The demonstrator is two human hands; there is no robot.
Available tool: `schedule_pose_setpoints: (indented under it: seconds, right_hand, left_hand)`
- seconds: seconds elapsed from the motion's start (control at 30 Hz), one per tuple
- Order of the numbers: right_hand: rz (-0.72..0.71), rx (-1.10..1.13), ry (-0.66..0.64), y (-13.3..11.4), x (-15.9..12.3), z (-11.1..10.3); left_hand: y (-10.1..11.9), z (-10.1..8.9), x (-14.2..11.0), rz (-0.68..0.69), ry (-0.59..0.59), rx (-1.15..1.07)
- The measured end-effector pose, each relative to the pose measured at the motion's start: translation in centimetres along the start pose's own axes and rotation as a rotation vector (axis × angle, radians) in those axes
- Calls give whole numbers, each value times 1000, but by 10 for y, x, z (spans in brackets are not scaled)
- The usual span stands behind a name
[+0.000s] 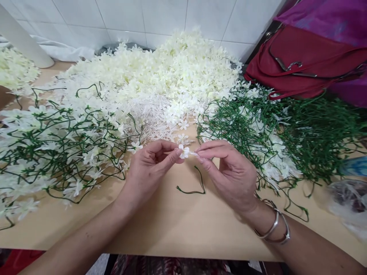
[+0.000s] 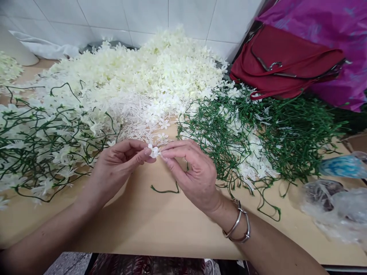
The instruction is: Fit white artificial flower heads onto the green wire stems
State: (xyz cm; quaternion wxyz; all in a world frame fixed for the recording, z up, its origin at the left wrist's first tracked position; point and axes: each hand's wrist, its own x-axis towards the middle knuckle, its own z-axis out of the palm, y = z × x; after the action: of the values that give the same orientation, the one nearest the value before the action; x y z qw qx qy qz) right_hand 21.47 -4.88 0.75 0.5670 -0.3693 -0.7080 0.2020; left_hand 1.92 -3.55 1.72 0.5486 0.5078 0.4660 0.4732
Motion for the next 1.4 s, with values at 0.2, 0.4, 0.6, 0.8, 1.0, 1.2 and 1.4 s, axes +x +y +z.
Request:
schedule_pose_setpoints:
  seconds: [0.2,0.4,0.6,0.8,1.0,1.2,1.4]
  right_hand:
    - [-20,-59,-12,5,0,1]
    - [-10,-46,-35,7,-1,3]
    - [11,-56,-17,4,-1,3]
    - [42,-24,-49,1,-2,4]
    - [22,-94,-69,0,0,3]
    - [42,-242,-119,3,3,3]
    - [-160,-441,-116,1,1,4]
  left_hand:
    - [-6,-1,4,49,25,-22]
    - [-10,-3,4,93,56,12]
    - [-10,-3,1,132,60,114]
    - [-9,3,2,93,54,52]
    - [-8,7,1,89,-17,56]
    - [-9,6,0,95,-6,108]
    - [-15,5,-5,162,6,264]
